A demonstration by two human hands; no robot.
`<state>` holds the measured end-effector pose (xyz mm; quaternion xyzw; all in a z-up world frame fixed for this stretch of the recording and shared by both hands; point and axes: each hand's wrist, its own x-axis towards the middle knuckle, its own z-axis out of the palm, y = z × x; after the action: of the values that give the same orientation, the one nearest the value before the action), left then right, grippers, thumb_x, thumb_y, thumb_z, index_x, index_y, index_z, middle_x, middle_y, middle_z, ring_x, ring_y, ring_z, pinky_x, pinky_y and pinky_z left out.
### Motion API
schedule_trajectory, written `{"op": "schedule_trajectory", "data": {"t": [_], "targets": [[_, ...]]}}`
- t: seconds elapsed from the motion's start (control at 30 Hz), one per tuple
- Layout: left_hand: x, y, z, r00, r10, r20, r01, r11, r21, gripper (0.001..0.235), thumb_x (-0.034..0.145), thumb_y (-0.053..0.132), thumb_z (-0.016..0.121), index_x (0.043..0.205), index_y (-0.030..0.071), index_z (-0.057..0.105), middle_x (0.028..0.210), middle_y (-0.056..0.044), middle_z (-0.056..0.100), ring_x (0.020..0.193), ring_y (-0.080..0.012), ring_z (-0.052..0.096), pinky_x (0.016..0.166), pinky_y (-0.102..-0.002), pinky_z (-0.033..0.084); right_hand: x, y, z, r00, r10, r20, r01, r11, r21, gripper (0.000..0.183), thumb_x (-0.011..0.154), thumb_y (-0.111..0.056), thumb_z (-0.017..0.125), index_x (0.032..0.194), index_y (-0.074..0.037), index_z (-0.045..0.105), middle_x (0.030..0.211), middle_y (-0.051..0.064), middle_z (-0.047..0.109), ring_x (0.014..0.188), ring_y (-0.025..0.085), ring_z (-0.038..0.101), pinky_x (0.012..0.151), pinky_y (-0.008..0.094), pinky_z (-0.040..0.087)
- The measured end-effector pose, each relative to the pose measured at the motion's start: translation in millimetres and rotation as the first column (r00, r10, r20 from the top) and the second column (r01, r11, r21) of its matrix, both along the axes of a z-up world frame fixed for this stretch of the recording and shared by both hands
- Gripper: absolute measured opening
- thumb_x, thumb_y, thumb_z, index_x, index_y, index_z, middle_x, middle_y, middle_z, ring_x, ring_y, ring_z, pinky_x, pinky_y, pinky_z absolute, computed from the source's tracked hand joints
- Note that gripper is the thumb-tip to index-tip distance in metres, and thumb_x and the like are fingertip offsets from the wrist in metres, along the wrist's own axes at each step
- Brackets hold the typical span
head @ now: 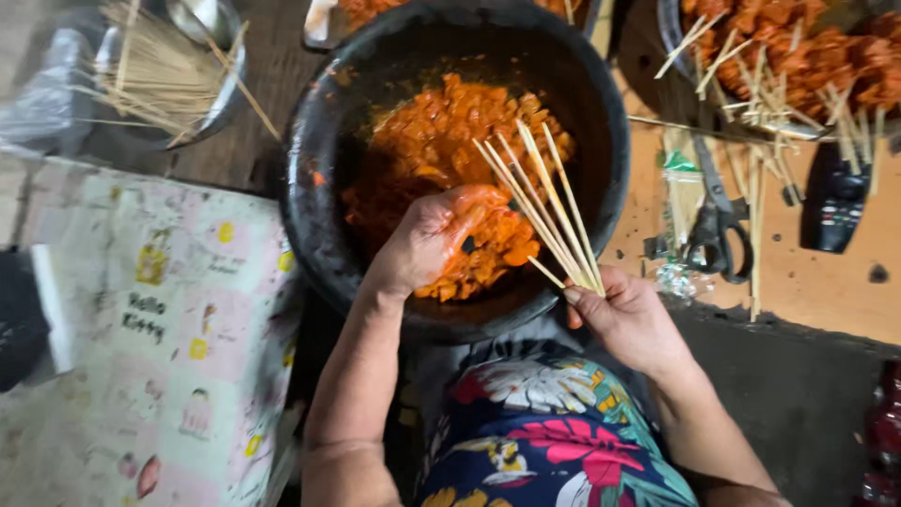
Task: The person skewers pieces of marinated meat onto wooden sticks by hand. The person takes pieces from a large bowl, slides them onto a skewer, and places the completed skewers onto a metal tray or into a separate bowl.
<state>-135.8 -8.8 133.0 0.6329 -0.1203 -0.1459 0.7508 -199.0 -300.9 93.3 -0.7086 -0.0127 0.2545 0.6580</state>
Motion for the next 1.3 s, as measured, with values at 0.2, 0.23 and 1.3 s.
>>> {"op": "schedule_trajectory", "data": {"t": [0.2,0.23,1.3], "targets": [[31,-7,19,0.961,0.173,0.215,-0.229,0.936,0.269,0.049,0.101,-0.004,0.05,0.149,0.005,0.044,0.143,-0.011,0.058,0.131,-0.0226,0.06,0.109,-0.031,0.048,13,-13,1,0.992,-0.128,0.009,0.126,0.984,0.129,0.018,0.105,-0.013,0.064,0.093,-0.002,0.073,0.075,-0.002,0.068,0.064,0.006,0.053,0.057,0.023,0.041],[43,-4,16,0.9,0.167,0.403,-0.355,0.818,0.453,0.052,0.1,-0.004,0.052,0.151,0.002,0.039,0.141,-0.017,0.056,0.127,-0.027,0.062,0.103,-0.033,0.051,17,-16,4,0.982,-0.187,-0.01,0.186,0.966,0.181,0.013,0.102,-0.013,0.063,0.098,-0.003,0.072,0.079,-0.003,0.07,0.066,0.005,0.056,0.059,0.021,0.043],[91,4,-31,0.928,0.274,-0.251,-0.21,0.945,0.253,0.016,0.094,0.009,0.067,0.108,0.003,0.071,0.085,-0.005,0.068,0.065,-0.0122,0.061,0.052,-0.027,0.052,18,-20,-4,0.935,-0.298,-0.191,0.341,0.903,0.262,0.01,0.1,-0.015,0.063,0.099,-0.007,0.069,0.066,0.0,0.065,0.043,0.004,0.044,0.038,0.021,0.031]]}}
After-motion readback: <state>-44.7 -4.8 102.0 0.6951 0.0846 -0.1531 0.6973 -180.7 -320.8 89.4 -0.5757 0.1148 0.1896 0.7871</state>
